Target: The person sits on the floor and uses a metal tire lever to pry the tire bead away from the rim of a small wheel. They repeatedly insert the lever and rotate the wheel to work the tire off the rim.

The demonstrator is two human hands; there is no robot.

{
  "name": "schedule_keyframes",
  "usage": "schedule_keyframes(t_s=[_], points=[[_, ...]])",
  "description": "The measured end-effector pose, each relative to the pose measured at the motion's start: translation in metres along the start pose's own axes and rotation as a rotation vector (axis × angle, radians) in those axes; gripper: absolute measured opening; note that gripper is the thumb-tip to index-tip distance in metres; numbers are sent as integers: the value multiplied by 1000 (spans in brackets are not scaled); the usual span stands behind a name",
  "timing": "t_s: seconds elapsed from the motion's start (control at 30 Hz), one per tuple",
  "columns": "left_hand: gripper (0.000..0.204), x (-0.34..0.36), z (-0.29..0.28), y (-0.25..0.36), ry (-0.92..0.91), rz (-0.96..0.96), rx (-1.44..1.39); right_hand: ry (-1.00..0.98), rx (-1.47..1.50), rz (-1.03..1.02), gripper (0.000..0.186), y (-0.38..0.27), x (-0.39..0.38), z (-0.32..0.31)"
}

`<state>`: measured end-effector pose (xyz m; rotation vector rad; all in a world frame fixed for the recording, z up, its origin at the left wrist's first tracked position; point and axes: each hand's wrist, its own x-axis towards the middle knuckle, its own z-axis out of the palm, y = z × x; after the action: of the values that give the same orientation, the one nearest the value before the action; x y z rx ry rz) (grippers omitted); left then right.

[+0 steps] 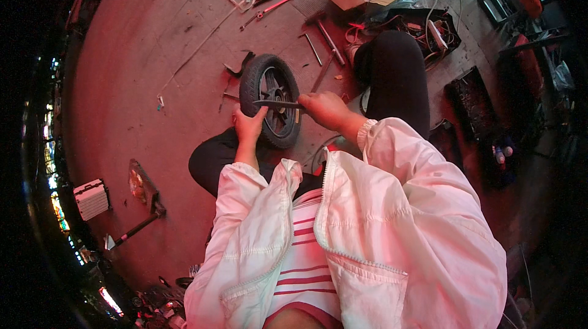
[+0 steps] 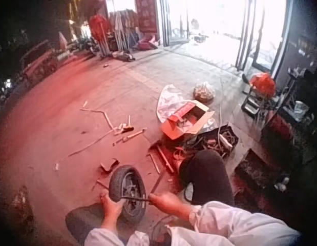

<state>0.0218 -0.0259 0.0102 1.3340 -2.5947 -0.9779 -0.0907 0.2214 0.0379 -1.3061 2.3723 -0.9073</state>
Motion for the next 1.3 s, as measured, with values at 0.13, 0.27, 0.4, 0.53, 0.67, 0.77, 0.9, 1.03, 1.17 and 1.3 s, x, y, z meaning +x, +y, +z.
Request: schedule_keyframes(t_s=[0.13, 0.27, 0.4, 0.53, 0.67, 0.77, 0.9, 1.03, 1.17, 1.3], points=[[85, -7, 2, 1, 85, 58, -3, 104, -45, -104, 15, -30, 28, -37], [78, 1, 8, -17, 47, -123, 182, 272, -229, -78, 17, -41, 53, -51], [72, 1, 3, -17, 33, -133, 210, -70, -385, 159, 32, -69, 65, -78], [68, 2, -2, -14, 13, -146, 212, -287, -617, -91, 32, -66, 74, -68], [70, 6, -5, -20, 22, -178, 180, -485, -706, -189, 27, -90, 93, -56], [71, 6, -6, -23, 5, -179, 179, -553, -734, -263, 23, -108, 108, -50], [74, 8, -8, -18, -34, -192, 184, -610, -764, -297, 18, -119, 129, -33], [60, 9, -2, -31, 28, -78, 140, -602, -859, -316, 21, -117, 149, 13], [63, 35, 8, -44, -13, 8, 73, -321, -1207, -280, 22, -91, 172, 87], [65, 15, 4, -72, 8, -112, 43, -696, -840, -346, 24, -118, 169, 34]])
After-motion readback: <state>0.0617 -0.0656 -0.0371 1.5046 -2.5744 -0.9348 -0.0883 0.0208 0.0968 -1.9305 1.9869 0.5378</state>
